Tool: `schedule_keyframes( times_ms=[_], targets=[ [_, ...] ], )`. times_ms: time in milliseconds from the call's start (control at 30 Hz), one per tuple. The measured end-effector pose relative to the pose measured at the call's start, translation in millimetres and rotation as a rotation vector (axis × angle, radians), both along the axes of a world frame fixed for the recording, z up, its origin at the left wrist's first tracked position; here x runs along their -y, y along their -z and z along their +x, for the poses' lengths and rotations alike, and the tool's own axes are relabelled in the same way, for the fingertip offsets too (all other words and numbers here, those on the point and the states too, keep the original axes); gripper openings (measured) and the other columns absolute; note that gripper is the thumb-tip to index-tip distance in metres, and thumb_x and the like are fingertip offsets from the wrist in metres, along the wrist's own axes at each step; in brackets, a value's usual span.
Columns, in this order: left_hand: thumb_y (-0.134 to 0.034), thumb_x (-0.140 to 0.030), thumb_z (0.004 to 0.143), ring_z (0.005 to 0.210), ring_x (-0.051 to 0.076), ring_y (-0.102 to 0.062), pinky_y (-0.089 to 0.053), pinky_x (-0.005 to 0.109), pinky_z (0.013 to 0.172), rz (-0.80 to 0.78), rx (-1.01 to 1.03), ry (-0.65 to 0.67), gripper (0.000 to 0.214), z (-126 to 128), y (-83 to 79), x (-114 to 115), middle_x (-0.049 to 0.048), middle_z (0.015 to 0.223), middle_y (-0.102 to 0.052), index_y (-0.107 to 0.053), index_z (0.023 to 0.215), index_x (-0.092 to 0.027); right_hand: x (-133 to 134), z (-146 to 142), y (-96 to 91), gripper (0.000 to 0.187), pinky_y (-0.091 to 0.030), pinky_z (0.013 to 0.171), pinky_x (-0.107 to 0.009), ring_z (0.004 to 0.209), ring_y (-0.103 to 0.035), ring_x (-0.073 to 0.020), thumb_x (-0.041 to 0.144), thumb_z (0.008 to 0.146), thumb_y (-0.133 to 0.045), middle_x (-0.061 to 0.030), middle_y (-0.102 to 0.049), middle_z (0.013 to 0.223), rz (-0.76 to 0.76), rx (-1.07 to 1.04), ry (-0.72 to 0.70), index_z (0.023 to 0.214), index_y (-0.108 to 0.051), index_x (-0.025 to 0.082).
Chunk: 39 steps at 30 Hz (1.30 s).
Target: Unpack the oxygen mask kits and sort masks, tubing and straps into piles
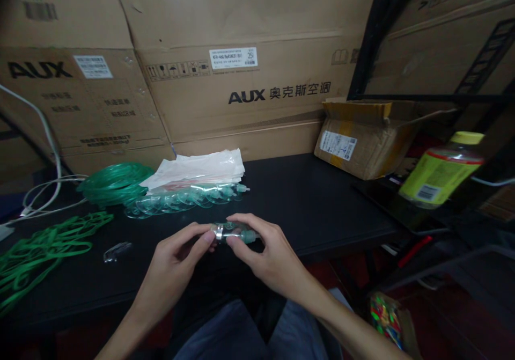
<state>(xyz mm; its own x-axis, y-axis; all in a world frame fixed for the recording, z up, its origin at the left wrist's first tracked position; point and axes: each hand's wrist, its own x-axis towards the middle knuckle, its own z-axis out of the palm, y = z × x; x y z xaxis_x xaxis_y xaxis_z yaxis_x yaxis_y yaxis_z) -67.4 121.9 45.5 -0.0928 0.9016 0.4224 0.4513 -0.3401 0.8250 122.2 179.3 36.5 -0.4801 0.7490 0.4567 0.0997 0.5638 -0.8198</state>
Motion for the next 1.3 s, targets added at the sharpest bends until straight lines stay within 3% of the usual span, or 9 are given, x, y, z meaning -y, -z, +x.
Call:
schedule_keyframes(
  times_ms=[167, 300, 467, 633, 867, 1300],
  targets=[
    [-0.068, -0.034, 0.087, 0.086, 0.018, -0.073, -0.058, 0.022, 0.078, -0.161, 0.152, 0.076, 0.024, -3.2, -0.3, -1.3, 0.0053, 0.095, -0.078, -0.080, 0.101, -0.017, -0.5, 0.8, 1.6, 0.023, -0.050, 0.089, -0.026, 0.097, -0.068, -0.0158, 0.023, 0.095, -0.063, -0.0015, -0.074, 0.108, 0.003, -0.037, -0.034, 0.117, -0.069, 0.022],
    [-0.071, -0.034, 0.083, 0.079, 0.017, -0.071, -0.058, 0.023, 0.071, -0.239, 0.221, 0.109, 0.028, -4.9, -1.0, -1.8, 0.0067, 0.091, -0.078, -0.079, 0.101, -0.015, -0.9, 1.3, 5.9, 0.024, -0.051, 0.091, -0.029, 0.102, -0.068, -0.0184, 0.020, 0.092, -0.064, -0.0034, -0.073, 0.110, 0.020, -0.062, -0.070, 0.116, -0.068, 0.022],
    [-0.070, -0.032, 0.083, 0.066, 0.013, -0.066, -0.056, 0.021, 0.064, -0.213, 0.203, 0.122, 0.028, -3.7, -2.1, -0.3, 0.0035, 0.077, -0.073, -0.078, 0.103, -0.014, -1.0, 0.6, 5.7, 0.026, -0.051, 0.089, -0.029, 0.100, -0.068, -0.0192, 0.019, 0.089, -0.068, -0.0039, -0.073, 0.109, 0.016, -0.052, -0.073, 0.115, -0.068, 0.021],
    [-0.068, -0.030, 0.084, 0.059, 0.012, -0.064, -0.053, 0.019, 0.058, -0.202, 0.161, 0.117, 0.023, -1.7, -1.6, -0.1, -0.0002, 0.066, -0.068, -0.074, 0.099, -0.014, -1.2, 0.3, 5.3, 0.021, -0.050, 0.078, -0.024, 0.089, -0.068, -0.0164, 0.020, 0.089, -0.068, -0.0015, -0.074, 0.098, 0.009, -0.034, -0.066, 0.110, -0.070, 0.021],
    [-0.067, -0.030, 0.085, 0.054, 0.011, -0.064, -0.053, 0.017, 0.053, -0.188, 0.128, 0.110, 0.017, 1.7, 0.4, -0.1, -0.0031, 0.060, -0.065, -0.070, 0.093, -0.016, 1.5, -1.4, 5.0, 0.015, -0.049, 0.074, -0.024, 0.081, -0.067, -0.0147, 0.018, 0.090, -0.065, -0.0003, -0.073, 0.090, 0.013, -0.039, -0.050, 0.104, -0.071, 0.020],
    [-0.072, -0.030, 0.084, 0.071, 0.017, -0.076, -0.063, 0.024, 0.069, -0.144, 0.099, 0.027, 0.013, 4.5, 4.2, -1.2, 0.0012, 0.079, -0.077, -0.071, 0.090, -0.019, 2.7, -3.1, 2.3, 0.013, -0.050, 0.076, -0.025, 0.084, -0.067, -0.0156, 0.015, 0.089, -0.063, -0.0008, -0.073, 0.091, 0.042, -0.048, 0.002, 0.099, -0.069, 0.020]
  ],
)
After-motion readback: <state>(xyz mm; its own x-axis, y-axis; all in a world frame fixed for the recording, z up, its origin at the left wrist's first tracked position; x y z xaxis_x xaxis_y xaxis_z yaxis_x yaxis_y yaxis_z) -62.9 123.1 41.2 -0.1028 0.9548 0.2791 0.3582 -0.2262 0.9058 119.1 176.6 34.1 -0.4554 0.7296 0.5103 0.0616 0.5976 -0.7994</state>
